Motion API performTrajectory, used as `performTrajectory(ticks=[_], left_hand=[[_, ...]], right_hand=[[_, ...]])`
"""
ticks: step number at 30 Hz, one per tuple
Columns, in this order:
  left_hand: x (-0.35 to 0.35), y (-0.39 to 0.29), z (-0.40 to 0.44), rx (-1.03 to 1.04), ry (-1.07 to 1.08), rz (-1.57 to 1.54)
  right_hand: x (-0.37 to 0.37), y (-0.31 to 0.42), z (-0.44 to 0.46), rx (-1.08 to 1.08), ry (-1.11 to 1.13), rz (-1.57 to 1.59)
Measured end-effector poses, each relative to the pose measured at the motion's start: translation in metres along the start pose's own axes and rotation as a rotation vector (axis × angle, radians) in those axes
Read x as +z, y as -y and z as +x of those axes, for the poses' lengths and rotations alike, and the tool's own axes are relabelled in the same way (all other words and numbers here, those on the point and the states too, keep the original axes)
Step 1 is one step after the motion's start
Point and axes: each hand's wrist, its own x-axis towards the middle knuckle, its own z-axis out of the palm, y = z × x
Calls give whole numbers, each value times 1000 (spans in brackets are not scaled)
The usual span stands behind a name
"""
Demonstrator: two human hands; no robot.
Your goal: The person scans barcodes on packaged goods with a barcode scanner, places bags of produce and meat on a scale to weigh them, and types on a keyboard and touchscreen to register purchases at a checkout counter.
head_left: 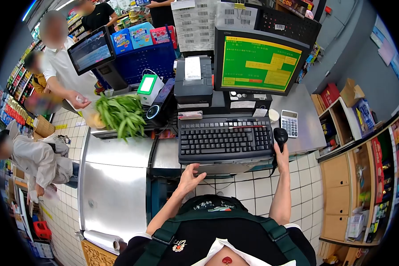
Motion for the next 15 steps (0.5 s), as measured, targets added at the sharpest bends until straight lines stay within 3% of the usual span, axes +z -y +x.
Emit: performTrajectory(ticks=[2,5,15], left_hand=[[2,-3,-1,-1,-1,9],[3,-6,-2,-10,8,6],[10,-13,-10,-7,19,-69]], right_hand=[[-6,-14,9,-36,-4,16],[-7,-2,6,169,30,314],[-10,-22,19,112,72,242]])
